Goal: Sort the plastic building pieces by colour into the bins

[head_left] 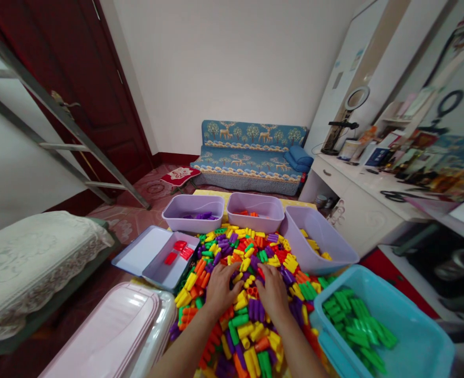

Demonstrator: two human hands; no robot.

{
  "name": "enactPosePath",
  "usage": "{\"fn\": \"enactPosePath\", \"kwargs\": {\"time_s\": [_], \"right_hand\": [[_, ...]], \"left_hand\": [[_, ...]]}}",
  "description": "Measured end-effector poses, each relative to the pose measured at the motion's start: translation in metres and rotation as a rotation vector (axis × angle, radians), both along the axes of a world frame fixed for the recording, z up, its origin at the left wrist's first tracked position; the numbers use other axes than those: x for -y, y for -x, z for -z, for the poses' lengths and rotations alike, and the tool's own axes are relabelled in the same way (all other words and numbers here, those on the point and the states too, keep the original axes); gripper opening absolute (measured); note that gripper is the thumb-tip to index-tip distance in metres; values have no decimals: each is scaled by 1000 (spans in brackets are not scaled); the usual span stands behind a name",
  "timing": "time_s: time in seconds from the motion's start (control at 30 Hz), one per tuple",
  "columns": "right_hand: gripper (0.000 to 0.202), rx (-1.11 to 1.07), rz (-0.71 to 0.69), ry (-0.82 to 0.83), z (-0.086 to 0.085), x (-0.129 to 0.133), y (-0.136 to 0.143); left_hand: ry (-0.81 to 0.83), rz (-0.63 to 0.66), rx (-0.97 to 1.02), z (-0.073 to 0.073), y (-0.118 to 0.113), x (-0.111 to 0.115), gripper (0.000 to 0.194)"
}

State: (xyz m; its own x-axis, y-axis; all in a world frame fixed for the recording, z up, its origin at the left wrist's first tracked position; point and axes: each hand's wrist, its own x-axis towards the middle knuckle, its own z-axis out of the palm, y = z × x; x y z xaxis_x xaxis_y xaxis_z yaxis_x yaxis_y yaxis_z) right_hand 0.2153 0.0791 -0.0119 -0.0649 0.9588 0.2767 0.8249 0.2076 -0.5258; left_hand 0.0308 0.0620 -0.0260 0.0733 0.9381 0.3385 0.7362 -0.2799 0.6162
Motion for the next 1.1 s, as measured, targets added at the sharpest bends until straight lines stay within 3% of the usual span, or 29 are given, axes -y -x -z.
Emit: {"fn": "enactPosePath", "kwargs": {"time_s": [0.13,0.3,0.43,0.63,0.83,1.1], "right_hand": [[35,-194,5,-12,1,0,8],[32,-560,-172,92,0,-2,29],[17,-504,-181,74,5,0,38],[19,-467,-207,25,6,4,33],[23,-478,-132,-57,6,1,28],[26,-325,-219,-83,12,6,30]], "left_hand": [[1,37,-14,-1,1,0,64],[-15,76,-13,0,1,-1,69],[-22,98,1,-1,3,-1,51],[-12,34,122,-3,1,0,21],[58,0,395,0,3,-3,20],[190,-38,951,-7,10,-13,35]]}}
